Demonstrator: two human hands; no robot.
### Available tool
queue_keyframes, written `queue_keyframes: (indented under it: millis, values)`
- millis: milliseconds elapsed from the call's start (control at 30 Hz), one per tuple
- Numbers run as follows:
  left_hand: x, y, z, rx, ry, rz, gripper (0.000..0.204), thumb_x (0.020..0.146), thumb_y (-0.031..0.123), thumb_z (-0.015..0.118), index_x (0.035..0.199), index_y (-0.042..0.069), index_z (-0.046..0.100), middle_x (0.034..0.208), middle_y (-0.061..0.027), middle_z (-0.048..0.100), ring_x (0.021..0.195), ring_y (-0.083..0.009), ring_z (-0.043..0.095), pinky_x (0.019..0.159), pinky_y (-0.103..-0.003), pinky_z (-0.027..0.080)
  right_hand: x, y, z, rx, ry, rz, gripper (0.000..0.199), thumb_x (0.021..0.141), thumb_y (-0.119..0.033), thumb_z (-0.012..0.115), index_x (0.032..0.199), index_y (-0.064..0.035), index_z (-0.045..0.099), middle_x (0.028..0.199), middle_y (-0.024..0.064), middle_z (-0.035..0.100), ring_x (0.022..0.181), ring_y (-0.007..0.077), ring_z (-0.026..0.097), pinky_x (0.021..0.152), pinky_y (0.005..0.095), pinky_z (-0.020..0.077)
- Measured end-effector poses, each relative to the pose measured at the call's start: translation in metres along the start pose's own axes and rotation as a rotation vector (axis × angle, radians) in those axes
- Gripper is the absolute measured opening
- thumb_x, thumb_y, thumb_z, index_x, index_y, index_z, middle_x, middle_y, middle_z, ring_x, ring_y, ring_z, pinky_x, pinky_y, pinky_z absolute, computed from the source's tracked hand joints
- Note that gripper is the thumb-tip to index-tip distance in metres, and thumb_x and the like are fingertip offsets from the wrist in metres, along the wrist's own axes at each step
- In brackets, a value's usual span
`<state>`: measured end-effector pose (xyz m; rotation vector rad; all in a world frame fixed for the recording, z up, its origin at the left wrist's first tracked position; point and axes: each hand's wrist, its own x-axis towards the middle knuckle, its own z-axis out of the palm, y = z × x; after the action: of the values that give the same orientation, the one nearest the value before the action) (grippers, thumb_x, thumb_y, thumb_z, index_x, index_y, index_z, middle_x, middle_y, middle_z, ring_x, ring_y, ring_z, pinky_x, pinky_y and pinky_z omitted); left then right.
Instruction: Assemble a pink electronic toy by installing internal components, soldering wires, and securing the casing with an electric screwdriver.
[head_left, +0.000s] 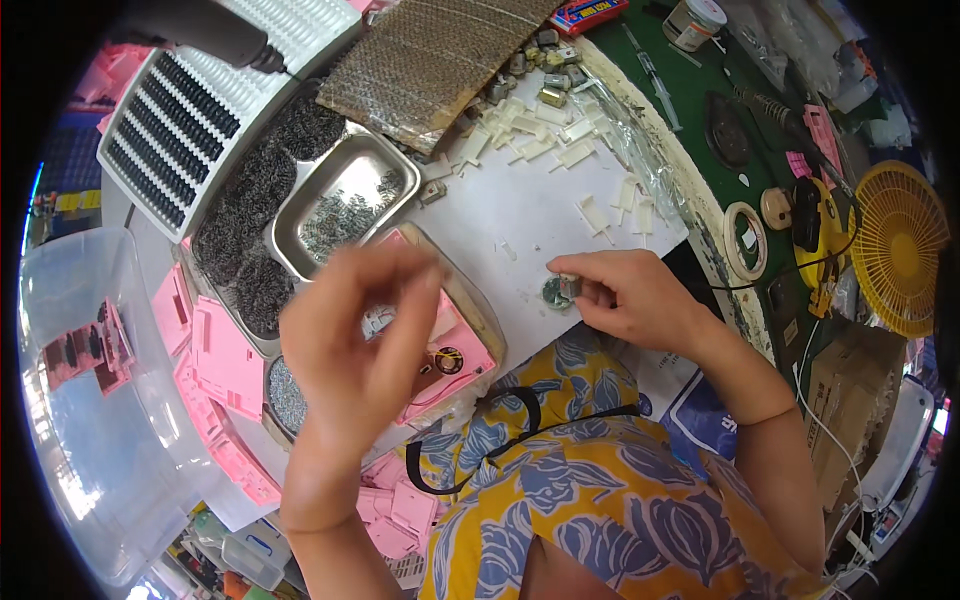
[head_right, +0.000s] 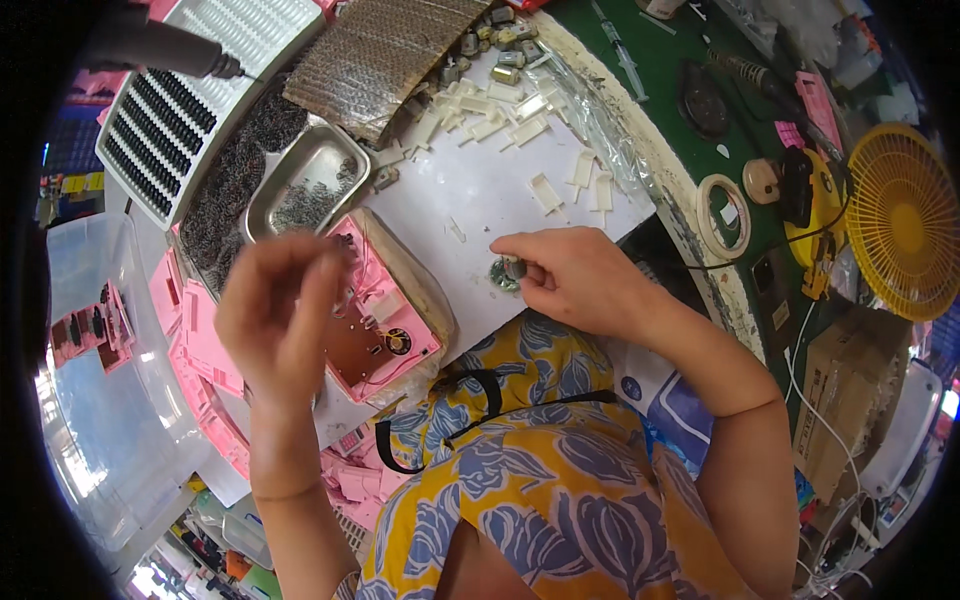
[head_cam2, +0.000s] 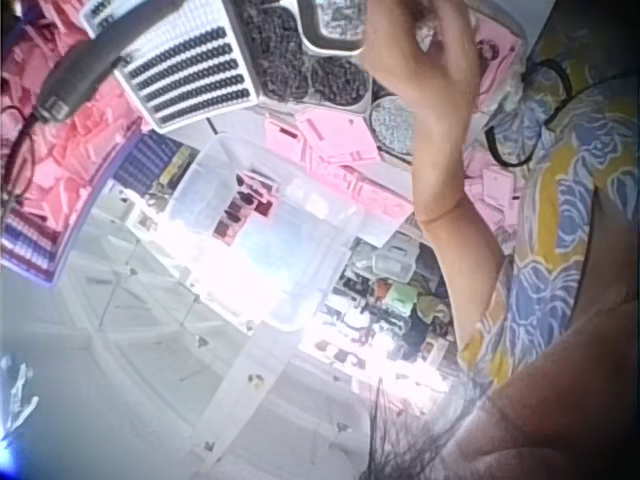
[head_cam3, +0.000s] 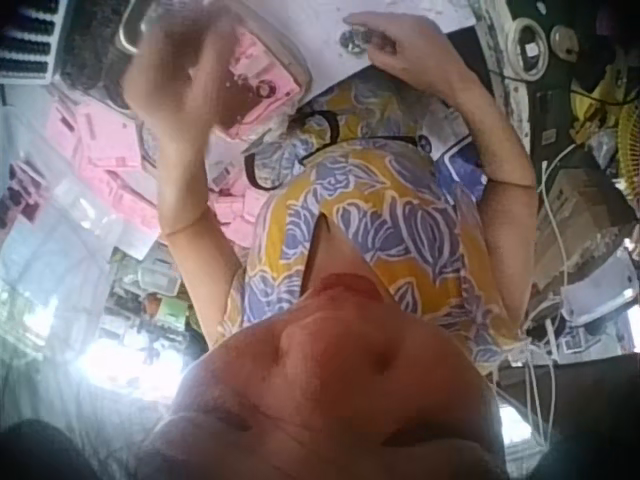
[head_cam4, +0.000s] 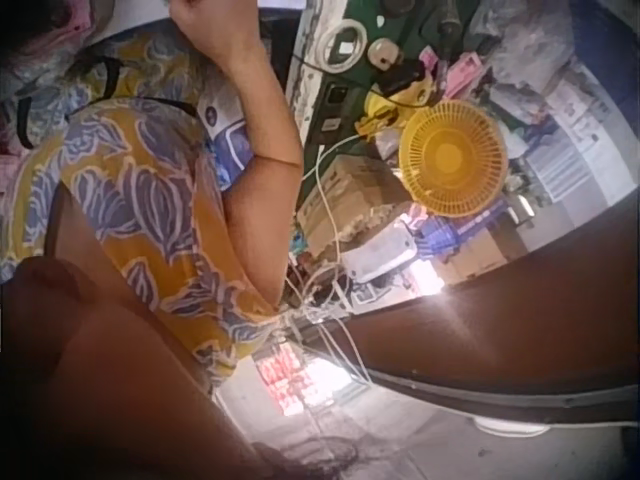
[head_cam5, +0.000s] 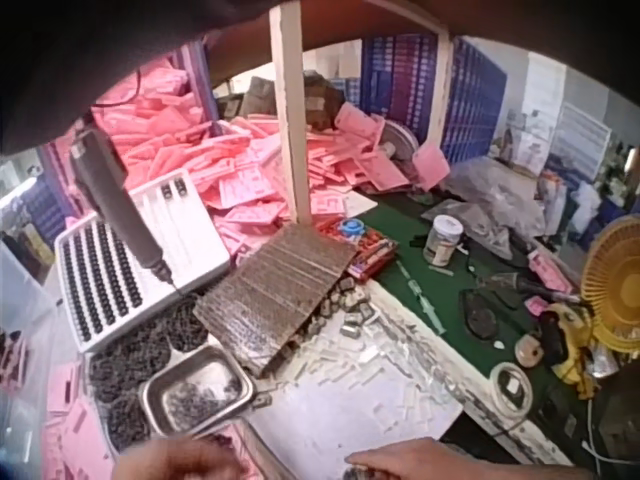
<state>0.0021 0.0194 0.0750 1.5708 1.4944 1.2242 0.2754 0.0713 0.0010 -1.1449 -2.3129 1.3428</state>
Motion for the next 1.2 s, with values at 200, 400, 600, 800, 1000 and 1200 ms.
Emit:
queue_keyframes:
  millis: [200, 400, 600, 800, 1000, 1200]
  values:
    - [-0.083, -0.024, -0.005, -0.387, -0.042, -0.241, 0.014, 0.089, -0.012, 0.065, 0.102, -0.007, 0.067, 0.1, -0.0144, 0.069, 0.086, -0.0164, 0.067, 0.071, -0.025, 0.055, 0.012, -0.03, 0.017, -0.531, -0.108, -0.06, 0.034, 0.08, -0.007, 0.066, 0.114, -0.0053, 0.064, 0.084, 0.0128, 0.065, 0.088, 0.0339, 0.066, 0.072, 0.0478, 0.052]
    - [-0.104, -0.031, 0.014, -0.399, 0.056, -0.246, 0.016, 0.085, -0.01, 0.07, 0.1, -0.004, 0.069, 0.1, -0.0114, 0.068, 0.084, -0.0168, 0.066, 0.073, -0.027, 0.053, 0.013, -0.036, -0.014, -0.071, -0.203, 0.187, 0.045, 0.081, -0.007, 0.071, 0.125, -0.0002, 0.065, 0.077, 0.0074, 0.066, 0.066, 0.0177, 0.063, 0.064, 0.0291, 0.0507]
    - [-0.099, -0.032, 0.024, -0.228, 0.008, -0.154, 0.018, 0.083, -0.009, 0.072, 0.1, -0.003, 0.07, 0.094, -0.0091, 0.07, 0.084, -0.0149, 0.068, 0.073, -0.027, 0.055, 0.002, -0.057, 0.02, 0.863, -0.179, 0.155, 0.052, 0.086, -0.003, 0.074, 0.137, -0.0002, 0.06, 0.081, -0.0022, 0.064, 0.071, 0.0016, 0.057, 0.065, 0.0175, 0.0448]
    - [-0.106, -0.025, 0.034, -0.38, 0.059, -0.307, 0.036, 0.087, -0.008, 0.072, 0.12, -0.003, 0.059, 0.099, -0.01, 0.07, 0.095, -0.0132, 0.07, 0.079, -0.026, 0.057, 0.014, -0.051, 0.038, 1.097, -0.326, 0.165, 0.054, 0.088, -0.005, 0.073, 0.139, -0.0019, 0.059, 0.084, -0.0025, 0.064, 0.074, 0.0021, 0.057, 0.065, 0.0174, 0.0442]
    - [-0.109, -0.03, 0.036, -0.451, 0.058, -0.313, 0.043, 0.086, -0.01, 0.072, 0.124, -0.001, 0.053, 0.105, -0.0096, 0.069, 0.098, -0.014, 0.07, 0.083, -0.027, 0.058, 0.019, -0.048, 0.042, 1.051, -0.381, 0.161, 0.054, 0.088, -0.007, 0.074, 0.14, -0.0023, 0.059, 0.082, -0.0046, 0.06, 0.07, 0.0013, 0.052, 0.064, 0.0174, 0.0421]
    - [-0.114, -0.033, 0.035, -0.54, 0.105, -0.272, 0.043, 0.086, -0.011, 0.072, 0.123, -0.002, 0.051, 0.109, -0.0099, 0.067, 0.1, -0.0144, 0.069, 0.085, -0.027, 0.058, 0.013, -0.052, 0.05, 0.897, -0.269, 0.107, 0.051, 0.087, -0.005, 0.074, 0.136, -0.0029, 0.061, 0.088, -0.0018, 0.064, 0.075, 0.0042, 0.057, 0.067, 0.0201, 0.0457]
